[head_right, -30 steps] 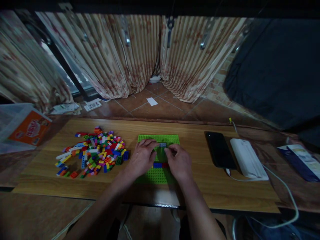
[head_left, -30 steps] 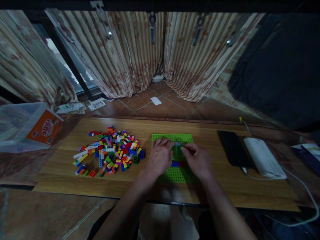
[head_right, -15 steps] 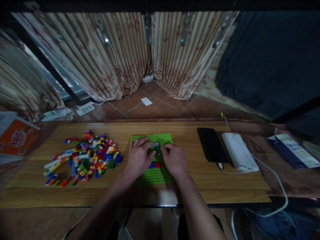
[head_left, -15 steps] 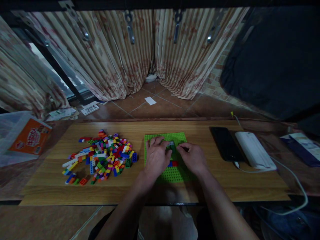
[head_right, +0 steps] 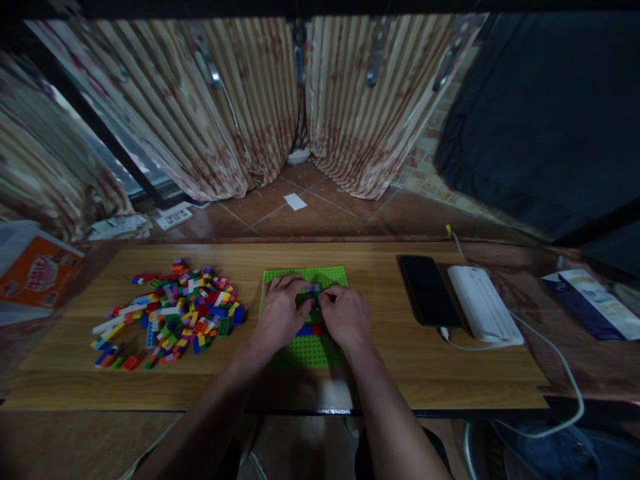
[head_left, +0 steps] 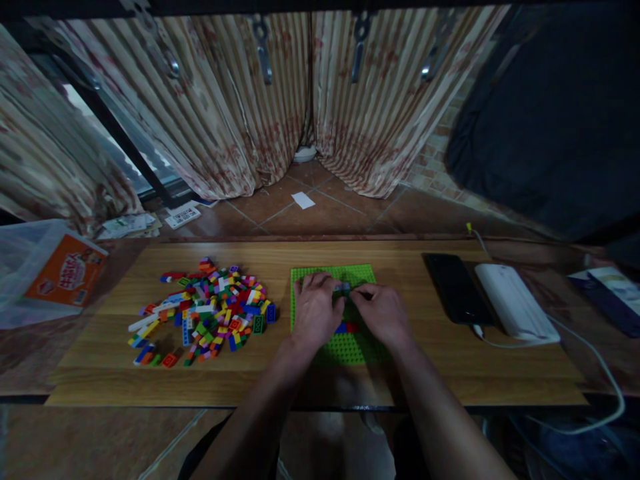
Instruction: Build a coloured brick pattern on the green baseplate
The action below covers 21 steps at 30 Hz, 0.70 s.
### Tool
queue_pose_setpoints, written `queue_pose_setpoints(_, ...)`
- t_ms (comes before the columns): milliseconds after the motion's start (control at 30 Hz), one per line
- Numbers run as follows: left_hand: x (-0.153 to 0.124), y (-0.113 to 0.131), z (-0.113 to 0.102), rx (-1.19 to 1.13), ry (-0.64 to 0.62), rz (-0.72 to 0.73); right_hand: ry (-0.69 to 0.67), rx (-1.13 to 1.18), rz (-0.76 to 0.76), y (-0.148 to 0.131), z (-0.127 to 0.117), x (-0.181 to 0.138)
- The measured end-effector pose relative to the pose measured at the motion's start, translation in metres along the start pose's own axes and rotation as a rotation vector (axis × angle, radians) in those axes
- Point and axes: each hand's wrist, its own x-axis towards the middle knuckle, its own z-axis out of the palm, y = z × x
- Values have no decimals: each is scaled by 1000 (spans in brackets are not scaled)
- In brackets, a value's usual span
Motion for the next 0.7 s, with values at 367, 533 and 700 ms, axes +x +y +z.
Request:
queue_pose_setpoints(367, 4, 2, 1, 7, 16, -44, -23, 19, 25, 0, 1, 3)
queue_pose_setpoints(533, 5, 6, 0, -5, 13, -76, -13, 32, 29, 2, 1, 3)
queue_pose_setpoints(700, 6, 6, 1, -14, 11, -97, -74, 61, 7, 3, -2, 5)
